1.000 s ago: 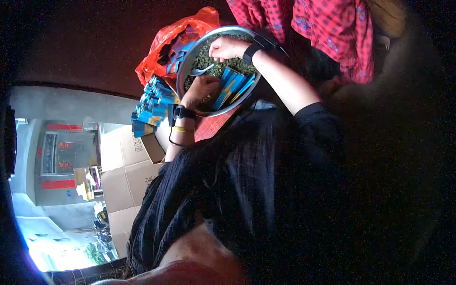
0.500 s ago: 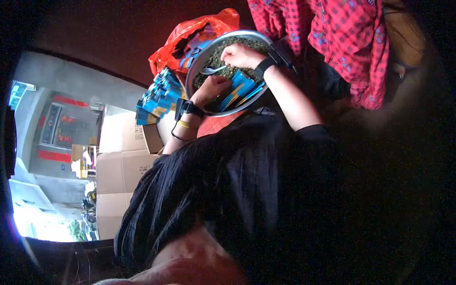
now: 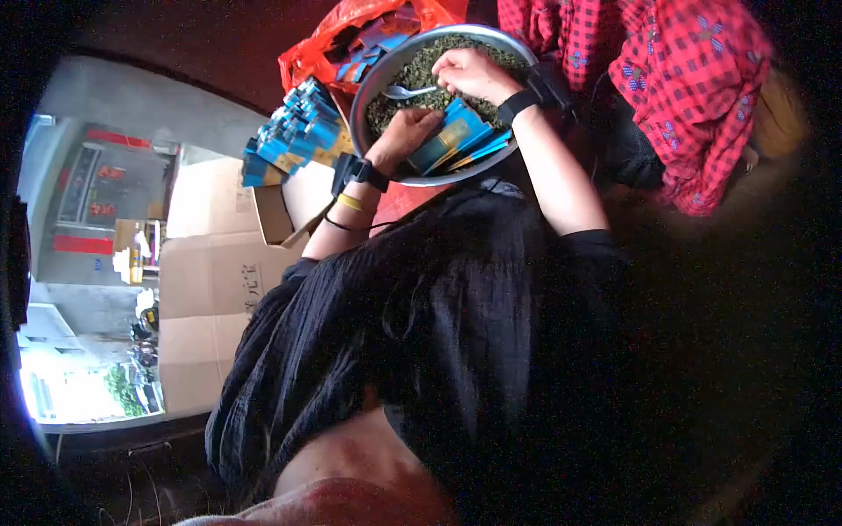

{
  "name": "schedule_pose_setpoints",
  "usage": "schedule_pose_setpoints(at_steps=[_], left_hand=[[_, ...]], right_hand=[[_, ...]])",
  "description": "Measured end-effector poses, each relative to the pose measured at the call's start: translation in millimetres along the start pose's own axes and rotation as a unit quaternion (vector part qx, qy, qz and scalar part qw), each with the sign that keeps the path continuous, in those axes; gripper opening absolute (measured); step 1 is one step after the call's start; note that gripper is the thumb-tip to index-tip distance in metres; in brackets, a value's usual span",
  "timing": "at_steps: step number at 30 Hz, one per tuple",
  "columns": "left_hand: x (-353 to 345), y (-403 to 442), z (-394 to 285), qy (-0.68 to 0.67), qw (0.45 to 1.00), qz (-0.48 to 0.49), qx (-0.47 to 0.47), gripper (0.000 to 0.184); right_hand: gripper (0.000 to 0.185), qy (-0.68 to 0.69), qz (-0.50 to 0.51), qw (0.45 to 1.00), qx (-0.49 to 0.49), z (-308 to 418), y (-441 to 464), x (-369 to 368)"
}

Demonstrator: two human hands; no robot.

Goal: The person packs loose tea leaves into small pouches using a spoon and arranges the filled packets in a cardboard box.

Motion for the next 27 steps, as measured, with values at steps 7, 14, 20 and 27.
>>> schedule_pose_setpoints(at_steps=[7, 14, 20, 27], left_hand=[[0.6, 14.3, 24.2, -0.027, 1.000, -0.006, 0.011, 0.039], [-0.7, -0.4, 10.6, -0.053, 0.998, -0.004, 0.023, 0.035], [-3.8, 3.3, 12.7, -0.048, 0.998, 0.011, 0.029, 0.034], [2.1, -1.0, 1.7, 0.005, 1.000, -0.009, -0.016, 0.028]], right_hand=[[0.014, 0.000, -0.004, 0.999, 0.050, -4.0, -1.9, 12.0], [0.016, -0.027, 0.035, 0.999, -0.010, -5.9, 3.6, -0.3], [0.015, -0.012, 0.062, 0.998, -0.027, -21.2, 0.6, -4.9], [0.016, -0.123, 0.040, 0.990, -0.063, -21.6, 1.0, -8.0]])
Point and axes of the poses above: each hand's wrist, its own y-axis towards the middle knuckle, its own x-axis out of the back of the hand, z = x × y, the point moved 6 cm from there along y, towards the middle knuckle, and after that the axes turned 14 degrees about z, right-handed, at the moved point
